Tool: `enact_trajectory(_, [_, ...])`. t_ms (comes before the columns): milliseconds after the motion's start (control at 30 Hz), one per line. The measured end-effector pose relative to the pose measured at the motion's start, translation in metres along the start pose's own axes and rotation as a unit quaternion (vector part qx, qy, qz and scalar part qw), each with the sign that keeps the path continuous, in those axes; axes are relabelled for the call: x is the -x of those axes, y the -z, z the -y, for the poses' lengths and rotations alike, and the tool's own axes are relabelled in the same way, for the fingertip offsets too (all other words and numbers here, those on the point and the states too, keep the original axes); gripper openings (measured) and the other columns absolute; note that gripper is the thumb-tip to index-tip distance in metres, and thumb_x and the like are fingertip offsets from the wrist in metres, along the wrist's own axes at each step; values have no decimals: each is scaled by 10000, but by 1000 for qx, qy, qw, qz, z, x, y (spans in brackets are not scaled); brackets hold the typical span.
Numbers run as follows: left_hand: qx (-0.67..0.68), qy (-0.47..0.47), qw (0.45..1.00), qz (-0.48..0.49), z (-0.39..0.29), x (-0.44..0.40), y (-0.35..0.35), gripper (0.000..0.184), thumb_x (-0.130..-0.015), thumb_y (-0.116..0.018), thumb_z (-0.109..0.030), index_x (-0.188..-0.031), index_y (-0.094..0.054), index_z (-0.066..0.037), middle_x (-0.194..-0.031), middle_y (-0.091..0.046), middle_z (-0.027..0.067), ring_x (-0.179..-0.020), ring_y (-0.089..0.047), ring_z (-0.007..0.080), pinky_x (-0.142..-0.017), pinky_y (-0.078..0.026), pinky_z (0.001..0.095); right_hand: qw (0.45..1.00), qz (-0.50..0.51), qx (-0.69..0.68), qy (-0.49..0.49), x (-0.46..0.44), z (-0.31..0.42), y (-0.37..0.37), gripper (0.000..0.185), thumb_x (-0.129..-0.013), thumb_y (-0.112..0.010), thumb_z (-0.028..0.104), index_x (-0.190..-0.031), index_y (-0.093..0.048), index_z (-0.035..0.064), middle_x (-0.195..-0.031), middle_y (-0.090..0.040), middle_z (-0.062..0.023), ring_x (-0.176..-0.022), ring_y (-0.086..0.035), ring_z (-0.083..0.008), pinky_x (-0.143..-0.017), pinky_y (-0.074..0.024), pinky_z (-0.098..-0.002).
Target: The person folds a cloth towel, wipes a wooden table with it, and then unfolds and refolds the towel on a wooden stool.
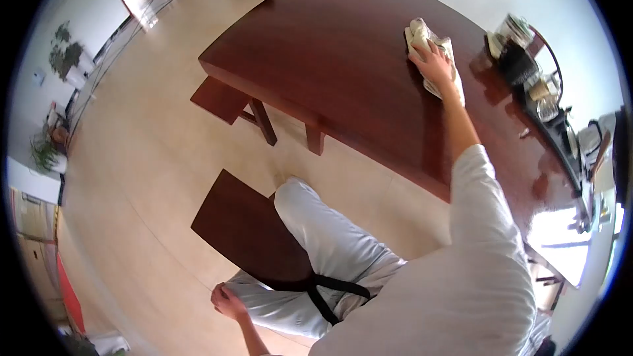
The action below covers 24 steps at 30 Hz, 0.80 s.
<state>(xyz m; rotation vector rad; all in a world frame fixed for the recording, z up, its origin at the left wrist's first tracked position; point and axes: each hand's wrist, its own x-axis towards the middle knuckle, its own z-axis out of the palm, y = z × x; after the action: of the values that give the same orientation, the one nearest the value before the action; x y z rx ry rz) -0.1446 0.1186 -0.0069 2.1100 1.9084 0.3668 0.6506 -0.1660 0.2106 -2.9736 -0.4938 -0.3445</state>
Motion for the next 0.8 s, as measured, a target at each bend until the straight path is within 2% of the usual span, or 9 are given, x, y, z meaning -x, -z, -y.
enact_trajectory(67, [-19, 6, 1000, -7, -16, 4, 4, 302, -980, -493, -326, -1095, -698, -136, -1202, -677, 13, -1240, -536, 245, -1047, -374, 492, 999, 8, -27, -21, -25, 48, -7, 617, -929, -431, 743, -1410, -595, 392, -1642, -320, -64, -1497, -309, -355, -1213, -193, -595])
enact_trajectory(200, [-9, -15, 1000, -13, -21, -4, 5, 298, -986, -500, -328, -1050, -717, -133, -1140, -701, 7, -1198, -560, 254, -1037, -384, 471, 996, -7, -56, 67, -39, 147, -15, 617, -950, -368, 759, -1363, -637, 388, -1623, -347, -83, -1451, -375, -392, -1189, -208, -626])
enact_trajectory(333, [32, -39, 998, -26, -21, -9, -5, 304, -992, -514, -333, -1000, -733, -122, -1108, -715, 12, -1158, -584, 255, -1017, -406, 439, 981, -1, -114, 160, -30, 263, -26, 586, -944, -402, 733, -1338, -660, 383, -1609, -366, -92, -1445, -381, -401, -1172, -212, -639])
enact_trajectory(467, [37, -10, 999, -7, -31, -9, 2, 300, -990, -520, -331, -999, -737, -125, -1113, -718, 20, -1139, -592, 255, -1005, -416, 433, 932, -48, -184, 308, -10, 345, -44, 453, -947, -509, 608, -1285, -688, 366, -1555, -427, -84, -1402, -415, -385, -1169, -232, -643])
enact_trajectory(567, [20, 18, 1000, 3, -33, -3, 6, 274, -985, -524, -327, -1015, -726, -146, -1112, -706, 10, -1157, -579, 258, -1000, -424, 453, 923, -48, -186, 335, -4, 346, -44, 427, -958, -510, 578, -1278, -689, 359, -1549, -433, -80, -1402, -420, -373, -1169, -252, -622])
enact_trajectory(667, [-50, -15, 999, 5, -24, 0, 9, 255, -983, -517, -317, -1037, -704, -152, -1155, -689, 6, -1193, -561, 257, -1005, -420, 484, 918, -41, -203, 337, -6, 320, -37, 434, -979, -499, 539, -1357, -620, 363, -1562, -423, -69, -1412, -416, -367, -1166, -281, -590])
enact_trajectory(700, [-50, -7, 998, 29, -21, -1, 11, 247, -983, -508, -314, -1081, -679, -164, -1217, -662, 6, -1230, -539, 254, -1014, -411, 515, 912, -26, -200, 356, 1, 303, -32, 443, -998, -476, 519, -1404, -566, 369, -1566, -419, -67, -1425, -407, -355, -1171, -285, -573])
enact_trajectory(767, [-66, -6, 998, 23, -15, 6, 14, 248, -982, -507, -313, -1102, -670, -169, -1236, -649, 7, -1246, -527, 255, -1017, -410, 520, 889, -11, -202, 412, 5, 263, -37, 470, -1055, -395, 465, -1511, -428, 355, -1581, -405, -67, -1463, -373, -323, -1198, -266, -543])
enact_trajectory(800, [-79, 0, 997, 19, -14, 8, 14, 251, -981, -505, -313, -1122, -661, -174, -1255, -636, 8, -1262, -514, 256, -1019, -409, 524, 891, -13, -202, 406, 7, 240, -36, 470, -1055, -395, 465, -1511, -428, 355, -1581, -405, -67, -1463, -373, -323, -1198, -266, -543])
